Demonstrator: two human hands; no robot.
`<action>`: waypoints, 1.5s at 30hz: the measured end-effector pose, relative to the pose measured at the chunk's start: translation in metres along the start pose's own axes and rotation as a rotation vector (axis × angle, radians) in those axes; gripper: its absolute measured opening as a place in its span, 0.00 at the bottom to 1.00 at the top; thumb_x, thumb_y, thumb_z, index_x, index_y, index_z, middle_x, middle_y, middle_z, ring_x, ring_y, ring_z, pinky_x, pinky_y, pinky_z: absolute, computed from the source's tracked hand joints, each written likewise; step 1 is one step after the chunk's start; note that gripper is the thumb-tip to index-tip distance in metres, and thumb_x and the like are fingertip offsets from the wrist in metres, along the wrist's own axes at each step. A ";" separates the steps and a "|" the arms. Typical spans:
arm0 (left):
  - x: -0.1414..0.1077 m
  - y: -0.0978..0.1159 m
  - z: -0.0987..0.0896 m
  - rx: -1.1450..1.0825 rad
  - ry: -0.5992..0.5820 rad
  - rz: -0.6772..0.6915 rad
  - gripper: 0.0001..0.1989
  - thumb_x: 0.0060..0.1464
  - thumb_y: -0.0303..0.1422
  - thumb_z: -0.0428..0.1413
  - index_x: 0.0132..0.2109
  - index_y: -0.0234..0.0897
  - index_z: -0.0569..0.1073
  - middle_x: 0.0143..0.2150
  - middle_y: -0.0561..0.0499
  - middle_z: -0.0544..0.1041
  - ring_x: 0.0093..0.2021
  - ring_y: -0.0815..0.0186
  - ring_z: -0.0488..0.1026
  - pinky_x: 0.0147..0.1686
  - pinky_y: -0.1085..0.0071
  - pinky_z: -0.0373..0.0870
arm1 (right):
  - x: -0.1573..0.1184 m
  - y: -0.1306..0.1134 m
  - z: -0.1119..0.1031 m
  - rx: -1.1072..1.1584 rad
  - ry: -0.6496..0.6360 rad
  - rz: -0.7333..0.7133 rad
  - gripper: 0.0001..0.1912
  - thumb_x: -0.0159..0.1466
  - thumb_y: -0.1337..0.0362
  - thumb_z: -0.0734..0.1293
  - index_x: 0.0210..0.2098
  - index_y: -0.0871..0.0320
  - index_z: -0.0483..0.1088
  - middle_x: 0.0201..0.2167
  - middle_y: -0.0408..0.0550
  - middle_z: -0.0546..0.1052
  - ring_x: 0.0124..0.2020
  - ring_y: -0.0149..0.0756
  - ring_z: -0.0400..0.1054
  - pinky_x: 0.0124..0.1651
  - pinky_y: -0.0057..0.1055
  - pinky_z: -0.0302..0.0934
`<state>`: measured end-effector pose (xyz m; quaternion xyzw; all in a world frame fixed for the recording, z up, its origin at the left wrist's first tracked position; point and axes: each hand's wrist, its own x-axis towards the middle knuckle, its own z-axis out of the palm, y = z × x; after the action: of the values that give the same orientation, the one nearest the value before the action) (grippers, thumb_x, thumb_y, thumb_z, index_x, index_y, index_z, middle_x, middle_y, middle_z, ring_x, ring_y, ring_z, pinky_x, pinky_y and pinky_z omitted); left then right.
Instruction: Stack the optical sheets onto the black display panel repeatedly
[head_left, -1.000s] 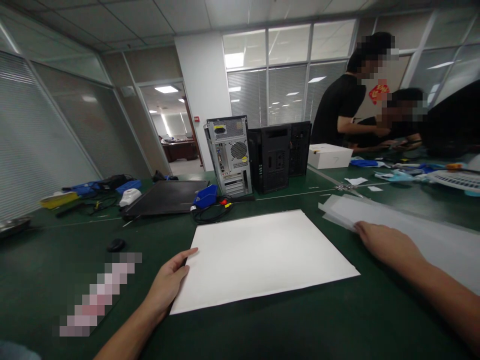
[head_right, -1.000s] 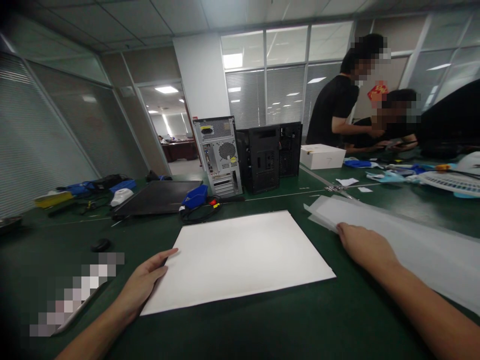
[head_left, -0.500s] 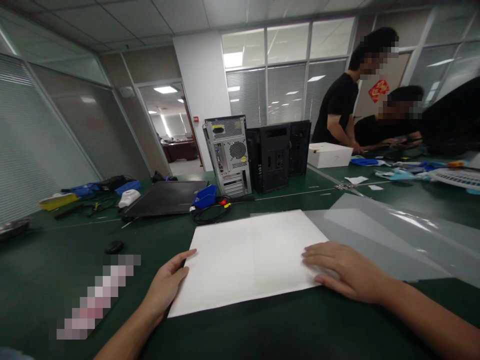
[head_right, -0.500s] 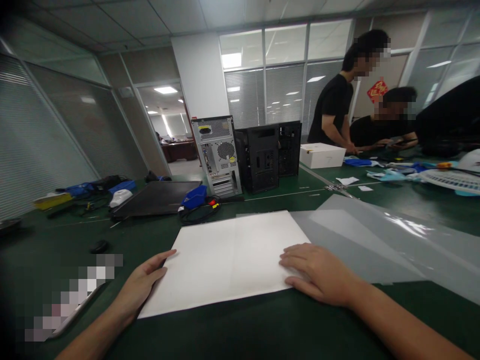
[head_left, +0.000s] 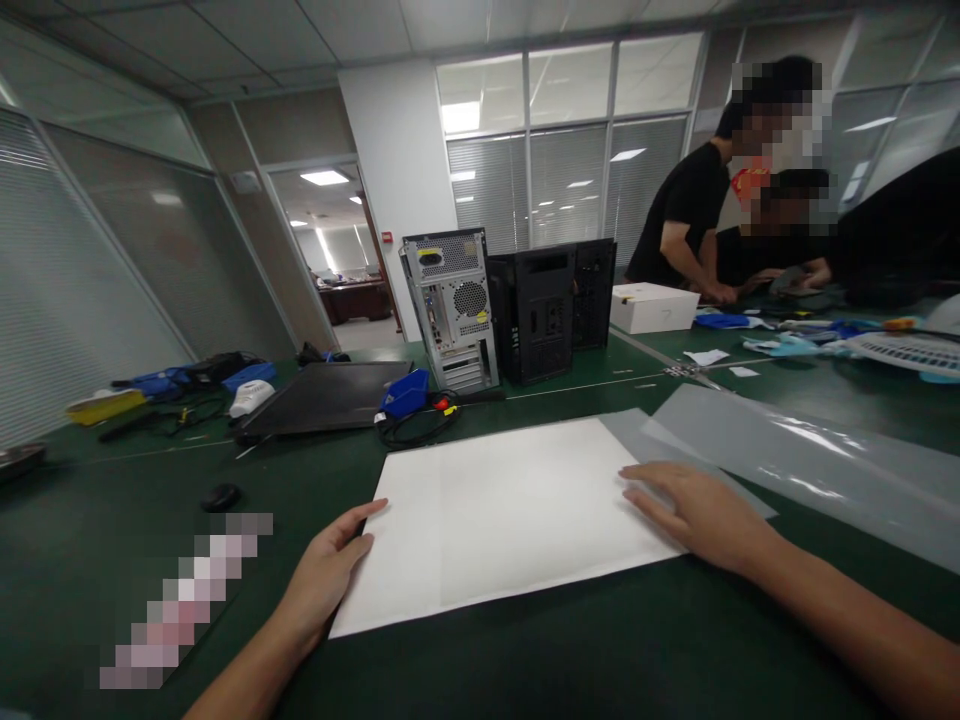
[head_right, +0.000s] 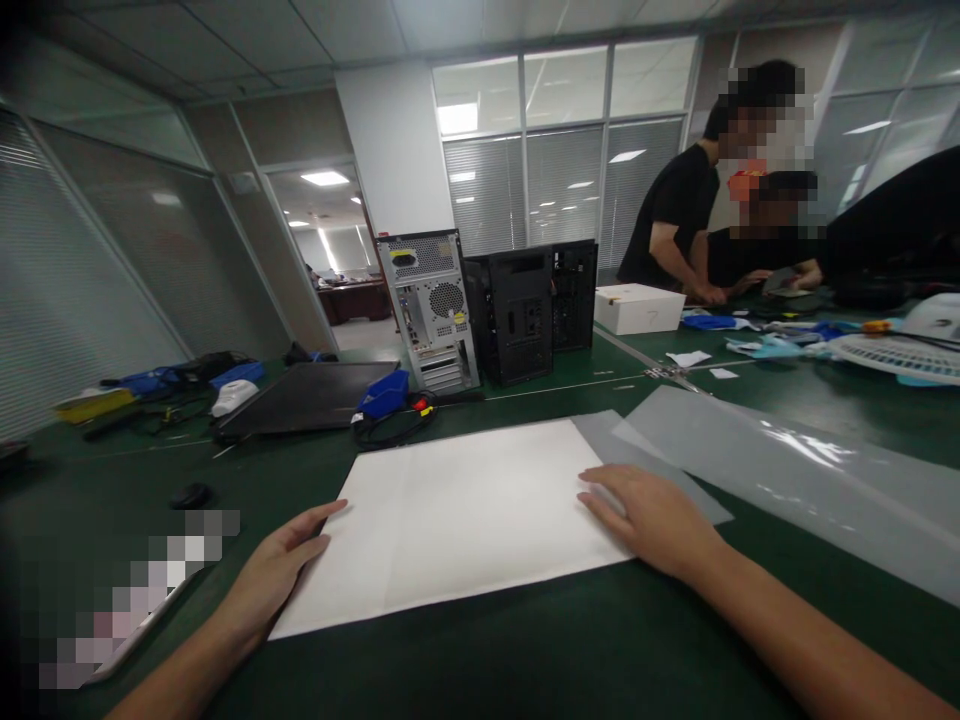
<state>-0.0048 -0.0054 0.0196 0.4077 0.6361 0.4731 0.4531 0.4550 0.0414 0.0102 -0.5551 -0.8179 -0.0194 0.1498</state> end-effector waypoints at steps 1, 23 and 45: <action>0.000 0.000 0.000 0.007 0.005 0.009 0.25 0.46 0.29 0.57 0.53 0.40 0.73 0.55 0.48 0.75 0.30 0.70 0.73 0.27 0.75 0.67 | 0.001 -0.001 0.000 0.029 0.034 -0.044 0.26 0.66 0.47 0.53 0.55 0.51 0.66 0.55 0.47 0.69 0.54 0.43 0.63 0.56 0.46 0.59; 0.004 -0.006 -0.006 0.069 -0.022 0.063 0.25 0.47 0.31 0.57 0.55 0.38 0.72 0.59 0.46 0.71 0.37 0.65 0.75 0.34 0.73 0.68 | -0.001 -0.004 -0.003 0.079 -0.079 -0.237 0.22 0.66 0.50 0.56 0.54 0.51 0.68 0.53 0.47 0.71 0.53 0.42 0.64 0.54 0.46 0.60; 0.007 -0.010 -0.006 0.018 -0.025 0.033 0.24 0.46 0.30 0.56 0.54 0.42 0.73 0.59 0.49 0.71 0.34 0.68 0.75 0.29 0.74 0.68 | -0.008 -0.019 -0.005 0.178 -0.235 -0.453 0.32 0.60 0.46 0.63 0.62 0.44 0.57 0.63 0.47 0.59 0.62 0.47 0.52 0.61 0.50 0.50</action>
<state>-0.0131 -0.0026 0.0097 0.4282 0.6277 0.4697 0.4495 0.4412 0.0254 0.0158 -0.3409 -0.9316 0.0839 0.0939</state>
